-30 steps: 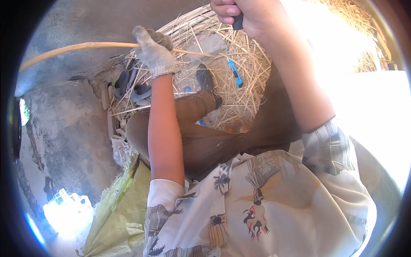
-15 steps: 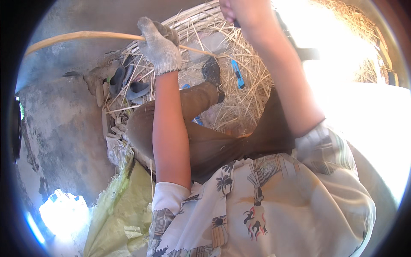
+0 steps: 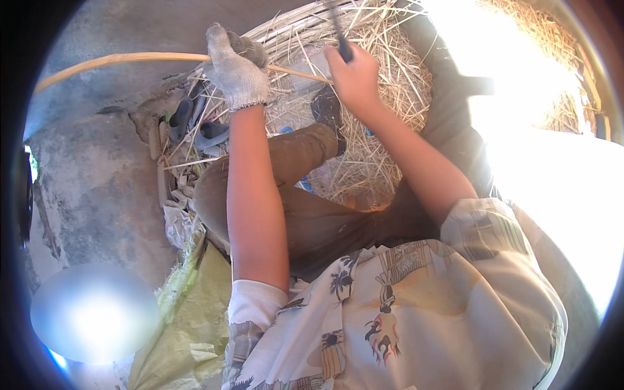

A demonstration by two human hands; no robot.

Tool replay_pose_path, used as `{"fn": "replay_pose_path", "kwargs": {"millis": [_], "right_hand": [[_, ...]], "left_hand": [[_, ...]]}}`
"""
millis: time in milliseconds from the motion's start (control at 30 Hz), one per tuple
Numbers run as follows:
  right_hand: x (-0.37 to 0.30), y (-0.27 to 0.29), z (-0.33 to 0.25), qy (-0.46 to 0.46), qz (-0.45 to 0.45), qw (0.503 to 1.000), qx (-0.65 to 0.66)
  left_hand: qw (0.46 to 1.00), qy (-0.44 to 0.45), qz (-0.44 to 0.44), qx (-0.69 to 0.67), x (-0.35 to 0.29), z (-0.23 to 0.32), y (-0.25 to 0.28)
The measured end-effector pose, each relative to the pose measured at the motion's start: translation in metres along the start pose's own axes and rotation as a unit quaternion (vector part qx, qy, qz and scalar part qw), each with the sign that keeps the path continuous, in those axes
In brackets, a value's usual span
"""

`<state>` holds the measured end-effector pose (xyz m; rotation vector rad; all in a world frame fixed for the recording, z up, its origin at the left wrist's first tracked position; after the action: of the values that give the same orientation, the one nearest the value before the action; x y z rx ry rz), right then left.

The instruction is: The person sits on the floor and uses a knife to split long bamboo strips into thinner pieces. They hold the bamboo with gloved hands and repeatedly slice along the length of the strips, separating them into finer strands.

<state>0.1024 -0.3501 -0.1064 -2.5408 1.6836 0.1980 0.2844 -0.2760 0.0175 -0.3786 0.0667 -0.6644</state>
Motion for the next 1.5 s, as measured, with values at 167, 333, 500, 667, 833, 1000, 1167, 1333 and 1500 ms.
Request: {"fn": "replay_pose_path", "kwargs": {"millis": [167,333,500,667,833,1000,1167,1333,1500], "right_hand": [[0.005,-0.017,0.145,-0.104,-0.095,0.965,-0.221],[0.030,-0.013,0.036,-0.082,-0.095,0.991,-0.046],[-0.007,-0.018,0.156,-0.170,-0.111,0.977,-0.062],[0.005,0.004,0.114,-0.219,-0.105,0.960,-0.135],[-0.002,0.015,0.131,-0.020,0.085,0.991,-0.104],[-0.011,-0.003,0.142,-0.202,-0.127,0.922,-0.304],[-0.015,-0.012,0.091,-0.066,-0.092,0.981,-0.160],[-0.006,-0.006,0.134,-0.100,-0.101,0.938,-0.316],[-0.037,-0.009,0.122,-0.096,-0.029,0.995,-0.002]], "left_hand": [[0.999,0.021,-0.019,0.047,0.015,-0.005,-0.009],[0.998,-0.016,-0.043,-0.050,0.017,0.000,0.018],[0.998,0.024,-0.048,0.035,0.010,-0.007,-0.008],[0.997,-0.009,-0.065,-0.032,0.015,-0.006,0.013],[0.999,0.005,-0.050,-0.015,0.009,-0.008,-0.002],[1.000,-0.008,-0.001,0.002,0.008,-0.005,0.022],[1.000,-0.005,0.018,-0.004,0.001,-0.001,0.023],[1.000,-0.003,-0.001,-0.021,0.011,-0.009,0.018],[1.000,-0.024,0.004,-0.012,0.010,-0.002,0.020]]}}
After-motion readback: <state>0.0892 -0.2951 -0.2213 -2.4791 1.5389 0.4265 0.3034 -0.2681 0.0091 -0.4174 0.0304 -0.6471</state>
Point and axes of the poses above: each hand's wrist, its own x-axis towards the middle knuckle, its own y-axis out of the back of the hand, z = x × y, the point moved 9 cm from there along x, towards the middle knuckle, and after that the axes turned 6 degrees about -z, right-handed, at the moved point
